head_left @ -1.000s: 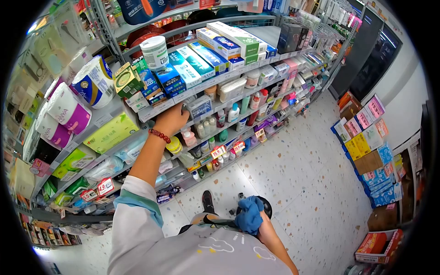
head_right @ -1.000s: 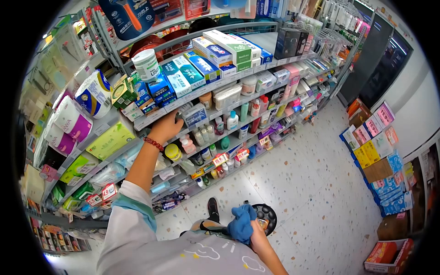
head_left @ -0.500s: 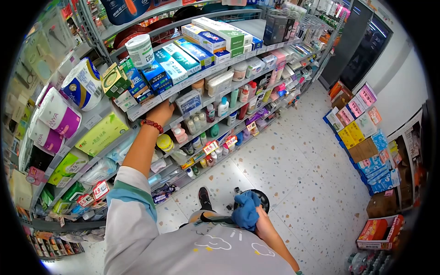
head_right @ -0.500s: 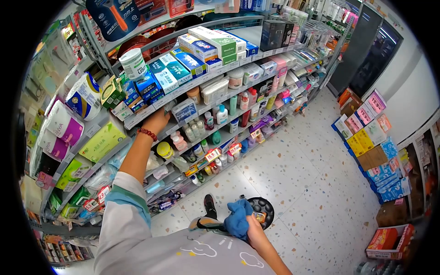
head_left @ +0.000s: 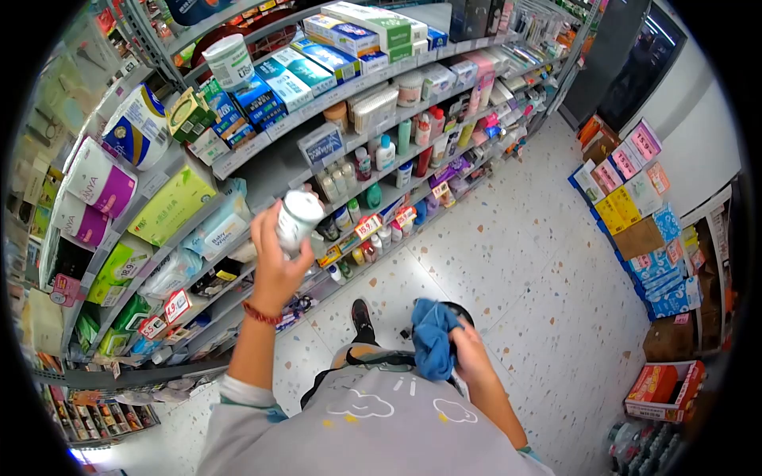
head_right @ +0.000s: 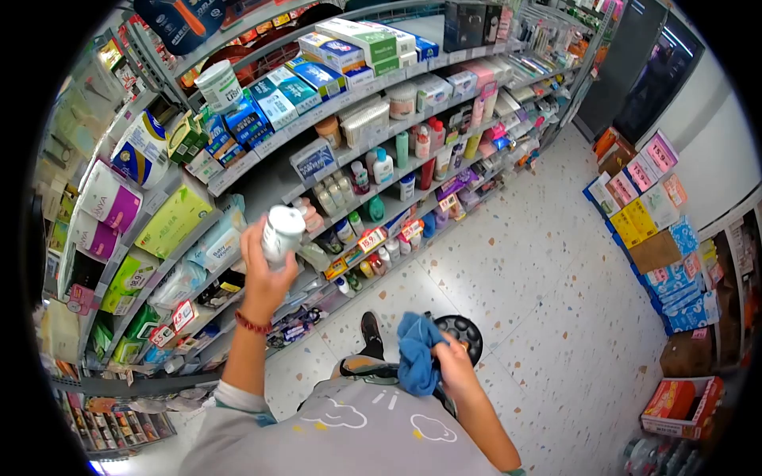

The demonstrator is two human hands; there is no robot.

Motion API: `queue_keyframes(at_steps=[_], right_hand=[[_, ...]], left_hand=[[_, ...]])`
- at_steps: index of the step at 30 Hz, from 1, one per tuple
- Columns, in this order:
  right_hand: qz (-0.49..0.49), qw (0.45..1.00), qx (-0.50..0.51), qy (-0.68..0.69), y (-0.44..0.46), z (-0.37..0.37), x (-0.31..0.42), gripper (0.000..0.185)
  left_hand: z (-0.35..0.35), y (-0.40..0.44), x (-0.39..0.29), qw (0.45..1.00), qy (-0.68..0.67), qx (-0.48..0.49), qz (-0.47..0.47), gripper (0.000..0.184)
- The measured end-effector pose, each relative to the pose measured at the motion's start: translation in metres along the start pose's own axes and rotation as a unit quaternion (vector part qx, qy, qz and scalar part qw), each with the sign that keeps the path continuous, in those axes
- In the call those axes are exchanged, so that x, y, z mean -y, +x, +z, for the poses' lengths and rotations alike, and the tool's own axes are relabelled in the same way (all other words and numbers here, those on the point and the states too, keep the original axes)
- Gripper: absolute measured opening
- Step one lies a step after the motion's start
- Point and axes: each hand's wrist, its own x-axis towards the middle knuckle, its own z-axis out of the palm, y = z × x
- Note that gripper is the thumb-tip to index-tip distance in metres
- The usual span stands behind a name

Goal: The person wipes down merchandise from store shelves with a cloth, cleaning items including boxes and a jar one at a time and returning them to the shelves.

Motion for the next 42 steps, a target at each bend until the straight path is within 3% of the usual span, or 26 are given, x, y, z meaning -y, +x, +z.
queue_keyframes(at_steps=[1, 2, 4, 5, 7, 9, 10, 11, 13, 14, 15, 17, 21, 23, 25, 26, 27, 29, 30, 33, 35, 37, 38, 39, 42], right_hand=[[-0.043, 0.999, 0.004, -0.031, 0.007, -0.008, 0.000, 0.036], [-0.071, 0.997, 0.012, -0.031, 0.013, -0.014, 0.003, 0.033], [-0.178, 0.980, 0.024, -0.084, 0.009, -0.011, 0.026, 0.027], [-0.254, 0.957, 0.031, -0.138, -0.006, 0.002, 0.049, 0.026], [-0.465, 0.832, 0.048, -0.300, -0.020, 0.016, 0.079, 0.027], [-0.549, 0.745, 0.007, -0.380, -0.032, 0.031, 0.086, 0.015], [-0.540, 0.726, 0.014, -0.425, -0.041, 0.037, 0.083, 0.011], [-0.546, 0.683, 0.049, -0.483, -0.048, 0.037, 0.081, 0.013], [-0.566, 0.639, 0.088, -0.514, -0.057, 0.028, 0.066, 0.027], [-0.560, 0.629, 0.107, -0.529, -0.060, 0.021, 0.057, 0.028], [-0.554, 0.619, 0.127, -0.543, -0.062, 0.013, 0.048, 0.029], [-0.559, 0.615, 0.136, -0.540, -0.068, -0.001, 0.029, 0.027], [-0.565, 0.591, 0.144, -0.557, -0.076, -0.032, 0.003, 0.025], [-0.577, 0.576, 0.121, -0.567, -0.090, -0.039, 0.003, 0.028], [-0.595, 0.562, 0.173, -0.548, -0.113, -0.045, 0.009, 0.029], [-0.600, 0.572, 0.156, -0.536, -0.122, -0.045, 0.006, 0.029], [-0.602, 0.573, 0.153, -0.535, -0.121, -0.047, 0.009, 0.029], [-0.592, 0.574, 0.076, -0.560, -0.119, -0.051, 0.017, 0.027], [-0.591, 0.577, 0.074, -0.559, -0.122, -0.053, 0.016, 0.027], [-0.586, 0.588, 0.064, -0.554, -0.127, -0.058, 0.010, 0.024], [-0.598, 0.586, 0.065, -0.542, -0.139, -0.060, 0.006, 0.024], [-0.589, 0.606, 0.020, -0.534, -0.131, -0.067, 0.011, 0.024], [-0.565, 0.627, -0.027, -0.536, -0.121, -0.068, 0.009, 0.024], [-0.565, 0.626, -0.025, -0.537, -0.124, -0.067, 0.008, 0.024], [-0.590, 0.613, -0.021, -0.526, -0.139, -0.060, 0.008, 0.025]], left_hand=[[0.000, -0.018, -0.012, 0.999, -0.027, 0.026, -0.005, 0.070], [0.006, -0.042, -0.029, 0.977, -0.190, 0.038, -0.093, 0.069], [0.016, -0.083, -0.070, 0.839, -0.479, 0.085, -0.244, 0.073], [0.015, -0.095, -0.093, 0.734, -0.597, 0.115, -0.302, 0.078], [0.015, -0.112, -0.126, 0.656, -0.646, 0.185, -0.343, 0.081], [0.021, -0.134, -0.149, 0.718, -0.585, 0.208, -0.314, 0.076], [0.011, -0.135, -0.160, 0.732, -0.538, 0.262, -0.325, 0.075], [0.012, -0.137, -0.164, 0.778, -0.484, 0.298, -0.269, 0.072], [0.006, -0.144, -0.169, 0.785, -0.437, 0.329, -0.291, 0.066], [0.002, -0.143, -0.172, 0.823, -0.373, 0.353, -0.242, 0.060], [0.001, -0.151, -0.170, 0.825, -0.335, 0.382, -0.245, 0.057], [0.000, -0.167, -0.177, 0.845, -0.301, 0.365, -0.249, 0.060], [0.008, -0.201, -0.200, 0.808, -0.326, 0.370, -0.324, 0.065], [0.010, -0.210, -0.210, 0.820, -0.294, 0.374, -0.318, 0.064], [0.014, -0.216, -0.213, 0.831, -0.274, 0.411, -0.255, 0.062], [0.013, -0.218, -0.216, 0.864, -0.270, 0.391, -0.166, 0.058], [0.014, -0.219, -0.218, 0.864, -0.268, 0.393, -0.164, 0.058], [0.016, -0.208, -0.226, 0.886, -0.139, 0.442, -0.013, 0.055], [0.014, -0.201, -0.236, 0.886, -0.110, 0.444, -0.075, 0.051], [0.017, -0.193, -0.240, 0.908, -0.126, 0.398, -0.021, 0.049], [0.018, -0.189, -0.243, 0.901, -0.192, 0.383, -0.073, 0.049], [0.021, -0.186, -0.244, 0.899, -0.134, 0.414, 0.053, 0.050], [0.021, -0.186, -0.250, 0.900, -0.115, 0.421, -0.004, 0.051], [0.023, -0.187, -0.250, 0.901, -0.116, 0.419, -0.006, 0.051], [0.024, -0.185, -0.249, 0.903, -0.146, 0.400, 0.053, 0.054]])
